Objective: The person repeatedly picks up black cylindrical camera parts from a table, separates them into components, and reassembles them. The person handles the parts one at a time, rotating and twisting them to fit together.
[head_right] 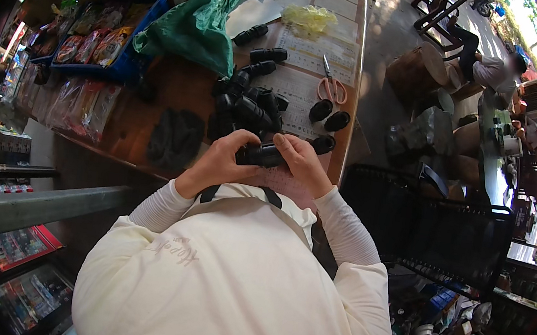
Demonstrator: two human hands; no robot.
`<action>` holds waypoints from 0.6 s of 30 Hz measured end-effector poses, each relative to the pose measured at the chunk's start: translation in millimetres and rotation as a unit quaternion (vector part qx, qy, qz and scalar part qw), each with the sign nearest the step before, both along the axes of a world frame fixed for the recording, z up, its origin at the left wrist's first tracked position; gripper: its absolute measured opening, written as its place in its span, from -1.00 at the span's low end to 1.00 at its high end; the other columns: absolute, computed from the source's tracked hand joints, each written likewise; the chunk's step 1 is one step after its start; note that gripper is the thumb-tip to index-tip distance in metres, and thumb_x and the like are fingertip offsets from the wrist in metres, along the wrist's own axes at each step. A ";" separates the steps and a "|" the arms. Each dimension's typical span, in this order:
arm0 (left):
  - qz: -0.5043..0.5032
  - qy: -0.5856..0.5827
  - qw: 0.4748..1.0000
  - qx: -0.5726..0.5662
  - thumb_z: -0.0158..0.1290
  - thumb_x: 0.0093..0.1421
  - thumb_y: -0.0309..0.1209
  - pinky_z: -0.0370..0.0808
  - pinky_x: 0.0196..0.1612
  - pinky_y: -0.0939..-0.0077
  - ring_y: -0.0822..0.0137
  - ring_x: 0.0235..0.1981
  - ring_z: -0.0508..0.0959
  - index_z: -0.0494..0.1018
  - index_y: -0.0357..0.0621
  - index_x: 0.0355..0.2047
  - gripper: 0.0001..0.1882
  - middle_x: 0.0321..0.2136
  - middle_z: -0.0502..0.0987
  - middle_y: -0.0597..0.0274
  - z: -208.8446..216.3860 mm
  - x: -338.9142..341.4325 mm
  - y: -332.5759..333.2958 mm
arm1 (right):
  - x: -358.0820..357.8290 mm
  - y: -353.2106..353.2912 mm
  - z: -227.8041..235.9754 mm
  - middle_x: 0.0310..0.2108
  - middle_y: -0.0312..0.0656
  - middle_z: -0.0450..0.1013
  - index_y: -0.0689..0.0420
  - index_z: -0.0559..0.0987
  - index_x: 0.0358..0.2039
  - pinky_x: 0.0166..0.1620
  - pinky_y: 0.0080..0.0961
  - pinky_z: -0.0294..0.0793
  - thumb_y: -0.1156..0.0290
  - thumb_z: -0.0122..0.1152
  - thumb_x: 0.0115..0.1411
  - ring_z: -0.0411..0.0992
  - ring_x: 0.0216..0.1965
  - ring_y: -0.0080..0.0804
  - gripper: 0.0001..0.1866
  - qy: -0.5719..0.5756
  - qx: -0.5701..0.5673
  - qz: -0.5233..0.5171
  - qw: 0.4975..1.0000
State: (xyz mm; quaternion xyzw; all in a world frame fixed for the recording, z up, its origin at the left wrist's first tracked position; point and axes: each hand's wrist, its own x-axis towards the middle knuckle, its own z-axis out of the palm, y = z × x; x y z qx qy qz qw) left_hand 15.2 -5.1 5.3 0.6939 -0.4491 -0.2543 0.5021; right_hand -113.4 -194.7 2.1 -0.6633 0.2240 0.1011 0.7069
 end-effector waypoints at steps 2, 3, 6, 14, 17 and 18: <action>-0.004 -0.012 1.000 -0.002 0.31 -0.09 -0.35 0.51 -0.18 0.40 0.17 -0.26 0.59 0.47 -0.26 -0.15 -0.52 -0.28 0.53 0.03 -0.8 1.0 1.1 | 0.4 2.1 -0.9 -0.14 -0.29 0.39 0.10 0.32 0.15 -0.17 -0.65 0.53 0.14 0.15 0.27 0.43 -0.15 -0.63 -0.48 -0.076 -0.042 0.025 0.996; -0.006 0.005 1.000 0.014 0.30 -0.09 -0.35 0.51 -0.17 0.40 0.16 -0.26 0.59 0.47 -0.25 -0.15 -0.52 -0.27 0.53 0.04 0.1 2.7 2.3 | -1.7 5.7 0.4 -0.17 -0.30 0.40 0.10 0.33 0.15 -0.22 -0.68 0.53 0.08 0.12 0.29 0.44 -0.19 -0.64 -0.47 -0.149 -0.071 0.028 0.986; -0.010 0.036 0.999 0.037 0.30 -0.10 -0.36 0.52 -0.17 0.39 0.15 -0.25 0.60 0.47 -0.24 -0.16 -0.53 -0.26 0.53 0.07 2.7 5.9 4.3 | -1.7 23.9 13.3 -0.24 -0.32 0.41 0.10 0.33 0.15 -0.35 -0.73 0.51 -0.01 0.06 0.30 0.44 -0.28 -0.68 -0.44 -0.219 -0.046 -0.045 0.974; 0.001 -0.016 1.000 0.003 0.31 -0.08 -0.33 0.51 -0.19 0.43 0.20 -0.28 0.59 0.50 -0.24 -0.16 -0.54 -0.28 0.55 0.02 1.3 -1.0 2.3 | 1.9 9.6 7.4 -0.27 -0.35 0.39 0.12 0.44 0.01 -0.38 -0.77 0.45 0.05 0.13 0.28 0.41 -0.33 -0.70 -0.55 -0.041 -0.007 -0.003 0.999; -0.018 0.029 0.999 0.022 0.25 0.04 -0.30 0.49 -0.25 0.50 0.33 -0.33 0.56 0.49 -0.28 -0.16 -0.60 -0.35 0.54 0.14 4.6 1.1 5.9 | -1.7 13.2 11.0 -0.24 -0.33 0.38 0.15 0.45 -0.03 -0.24 -0.72 0.43 0.09 0.18 0.26 0.38 -0.27 -0.66 -0.57 -0.097 -0.039 0.005 0.994; -0.037 0.106 0.993 0.033 0.20 0.10 -0.30 0.47 -0.24 0.55 0.39 -0.32 0.54 0.49 -0.29 -0.16 -0.63 -0.35 0.53 0.20 1.1 3.1 6.7 | -2.8 13.8 11.8 -0.22 -0.32 0.39 0.16 0.45 -0.03 -0.17 -0.69 0.41 0.14 0.21 0.24 0.36 -0.25 -0.65 -0.58 -0.127 -0.039 0.010 0.991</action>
